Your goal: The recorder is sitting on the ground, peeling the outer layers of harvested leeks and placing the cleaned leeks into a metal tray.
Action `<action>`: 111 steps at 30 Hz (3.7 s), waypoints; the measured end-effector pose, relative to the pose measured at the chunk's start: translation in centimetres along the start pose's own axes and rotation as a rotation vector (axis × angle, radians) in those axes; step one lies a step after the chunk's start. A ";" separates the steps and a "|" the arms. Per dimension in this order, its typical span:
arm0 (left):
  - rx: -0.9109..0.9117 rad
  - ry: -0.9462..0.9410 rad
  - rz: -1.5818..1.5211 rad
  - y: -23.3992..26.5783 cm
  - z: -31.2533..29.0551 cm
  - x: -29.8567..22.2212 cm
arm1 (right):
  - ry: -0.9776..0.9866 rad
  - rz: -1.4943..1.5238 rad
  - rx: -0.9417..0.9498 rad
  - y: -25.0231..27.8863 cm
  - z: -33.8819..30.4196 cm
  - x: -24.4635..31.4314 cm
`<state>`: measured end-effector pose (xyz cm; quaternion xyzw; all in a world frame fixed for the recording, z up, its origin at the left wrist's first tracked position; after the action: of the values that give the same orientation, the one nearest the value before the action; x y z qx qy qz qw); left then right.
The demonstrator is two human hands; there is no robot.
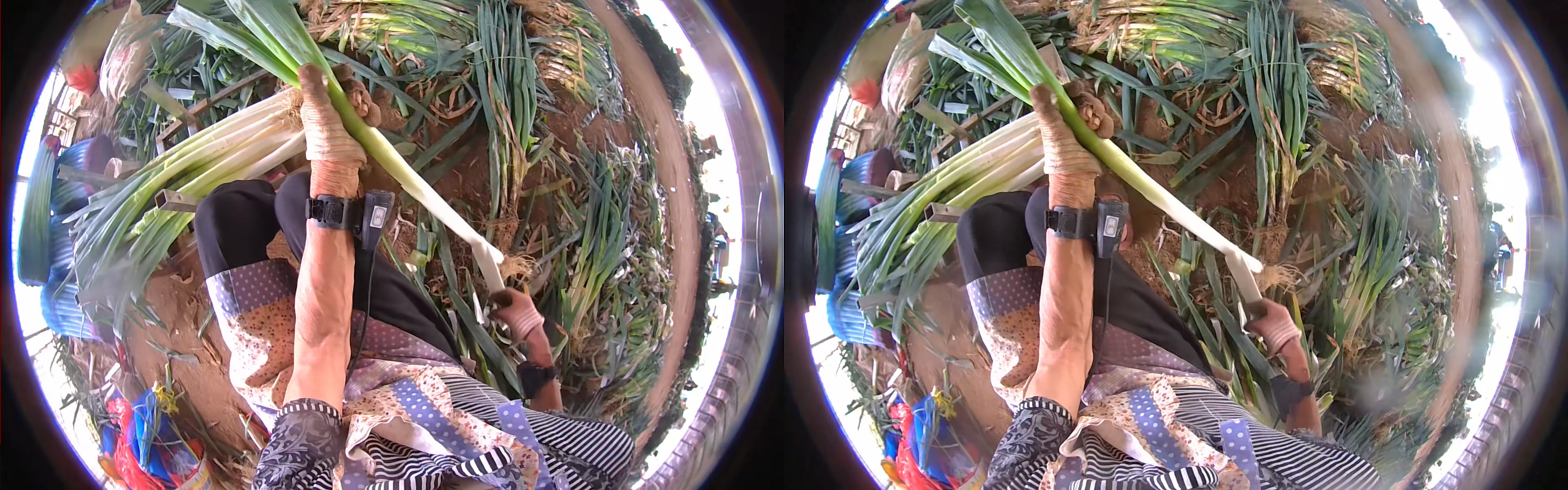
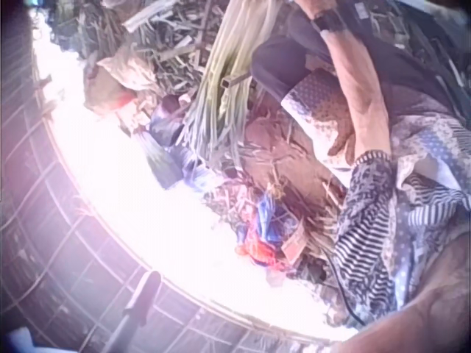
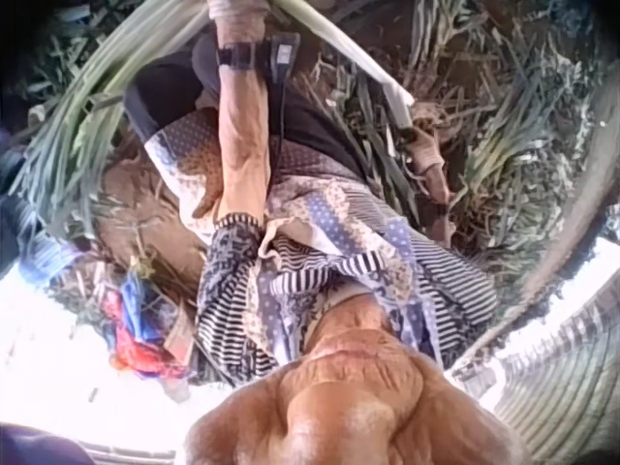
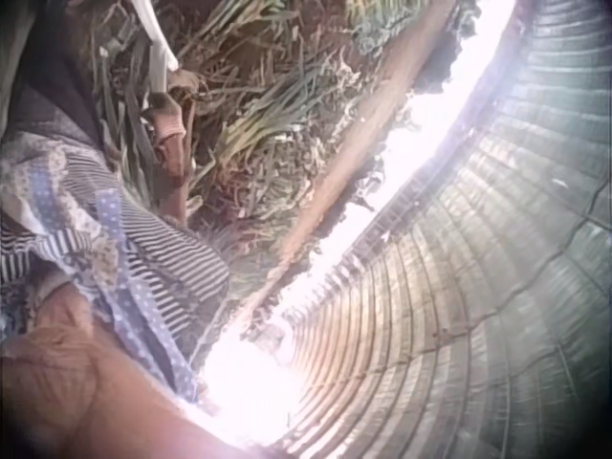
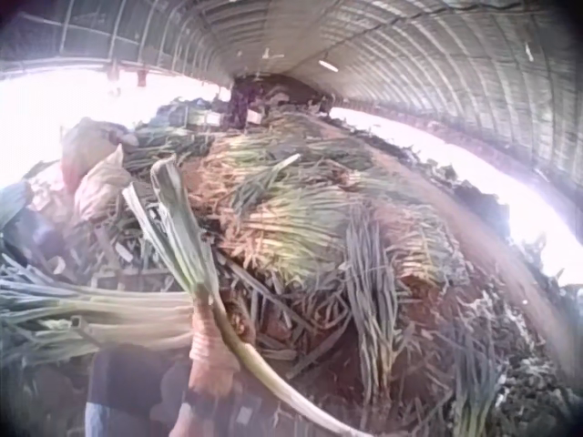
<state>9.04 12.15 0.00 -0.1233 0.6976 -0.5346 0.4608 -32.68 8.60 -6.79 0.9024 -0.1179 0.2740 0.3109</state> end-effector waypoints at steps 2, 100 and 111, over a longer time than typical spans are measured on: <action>0.023 0.045 -0.039 -0.3 -0.6 -0.1 | -0.007 -0.087 -0.033 -0.3 0.2 -6.3; 0.155 -0.041 0.088 1.2 0.0 -1.6 | 0.097 -0.063 -0.225 -2.8 6.6 11.3; 0.016 -0.081 0.195 0.6 -0.4 -1.8 | -0.128 -0.540 -0.291 -2.2 5.7 -1.4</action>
<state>9.88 13.77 0.42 -0.0727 0.6828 -0.4871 0.5396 -30.57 6.75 -12.40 0.8625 0.0687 0.1045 0.4903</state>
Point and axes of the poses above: each hand's wrist, its own z-axis towards the middle knuckle, its own y-axis out of the back of the hand, x = y × z, the point moved 1 cm from there along z, towards the middle knuckle, and after that the axes turned 2 degrees about x, right-handed, at the moved point
